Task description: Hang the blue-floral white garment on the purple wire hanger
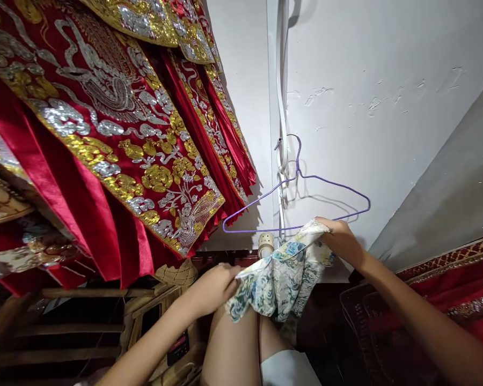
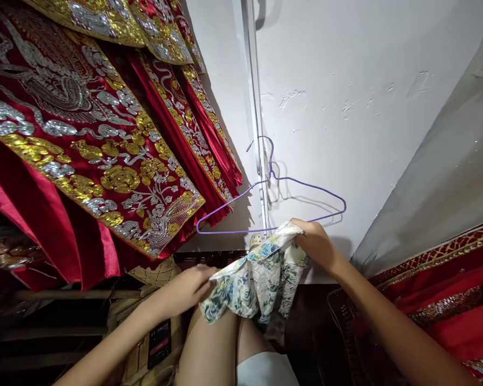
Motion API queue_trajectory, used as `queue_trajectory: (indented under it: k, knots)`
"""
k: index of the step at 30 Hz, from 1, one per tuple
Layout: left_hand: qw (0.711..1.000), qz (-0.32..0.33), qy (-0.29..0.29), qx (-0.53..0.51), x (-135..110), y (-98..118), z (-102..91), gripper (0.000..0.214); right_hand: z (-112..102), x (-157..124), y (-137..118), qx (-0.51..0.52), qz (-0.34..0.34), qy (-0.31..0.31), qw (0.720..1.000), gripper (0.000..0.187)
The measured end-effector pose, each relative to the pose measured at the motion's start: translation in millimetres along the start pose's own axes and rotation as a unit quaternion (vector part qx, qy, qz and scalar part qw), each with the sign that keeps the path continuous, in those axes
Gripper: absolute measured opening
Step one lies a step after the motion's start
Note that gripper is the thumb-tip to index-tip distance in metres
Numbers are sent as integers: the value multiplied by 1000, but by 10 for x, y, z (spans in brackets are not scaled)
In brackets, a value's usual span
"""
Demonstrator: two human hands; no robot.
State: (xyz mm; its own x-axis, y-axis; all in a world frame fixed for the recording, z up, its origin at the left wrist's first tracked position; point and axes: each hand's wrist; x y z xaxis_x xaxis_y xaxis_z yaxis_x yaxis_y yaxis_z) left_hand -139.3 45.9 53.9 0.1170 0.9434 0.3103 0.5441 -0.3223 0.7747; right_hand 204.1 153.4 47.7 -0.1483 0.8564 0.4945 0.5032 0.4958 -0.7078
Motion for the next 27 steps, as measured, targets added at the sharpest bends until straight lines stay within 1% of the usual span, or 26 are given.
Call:
queue_trajectory:
  k: [2,3,4,6,8,10,13,15,18,19,20,21,22,23,24,25,26,27]
  knots:
    - [995,36,86,32,66,-7,-41,11,-98,-77,-11,-6,-13,25,1000,7]
    - [990,55,111,66,92,3,-61,9,-138,-108,-19,-11,-13,37,999,5]
    - [985,71,119,105,112,20,-79,7,-172,-133,-28,-14,-12,50,999,4]
    - [975,88,118,168,134,68,-111,12,-225,-169,-48,-11,-9,73,997,4]
    - [968,91,134,191,151,124,-137,18,-261,-186,-67,-4,-11,93,996,10]
    - [967,88,153,182,191,189,-157,17,-279,-191,-86,6,-14,97,995,14]
    - [969,99,183,134,334,336,-154,15,-253,-195,-128,33,-7,69,997,16]
    - [967,128,195,103,486,467,-118,18,-198,-208,-181,64,3,34,997,16]
    - [960,166,201,102,750,630,-28,25,-117,-247,-298,108,23,-32,993,6]
    - [958,167,207,108,832,651,0,30,-108,-263,-340,114,28,-51,992,9]
    - [956,168,213,114,907,650,22,35,-114,-281,-378,115,31,-58,991,18]
    - [953,172,218,119,969,628,36,38,-138,-297,-408,113,34,-46,992,29]
    - [951,179,219,124,1018,591,41,40,-181,-311,-428,115,41,-12,992,40]
    - [948,189,218,132,1051,545,36,41,-244,-318,-438,121,53,43,990,52]
    - [945,199,216,141,1070,499,23,41,-325,-316,-437,130,71,116,982,65]
    - [942,206,216,152,1075,463,2,41,-424,-301,-428,137,90,190,968,77]
    - [941,207,217,158,1075,442,-26,40,-538,-272,-414,136,110,247,953,84]
    - [941,203,216,161,1074,440,-61,39,-663,-230,-398,127,128,272,945,84]
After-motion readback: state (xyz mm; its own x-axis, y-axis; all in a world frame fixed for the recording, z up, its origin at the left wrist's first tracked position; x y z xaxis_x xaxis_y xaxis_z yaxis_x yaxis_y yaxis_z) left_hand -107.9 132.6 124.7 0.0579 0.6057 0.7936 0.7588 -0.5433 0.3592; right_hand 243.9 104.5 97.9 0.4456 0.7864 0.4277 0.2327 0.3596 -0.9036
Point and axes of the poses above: each hand's wrist, its own x-axis towards the middle knuckle, its own z-axis out of the palm, y = z × x, and after that the axes turned 12 degrees about y, right-handed
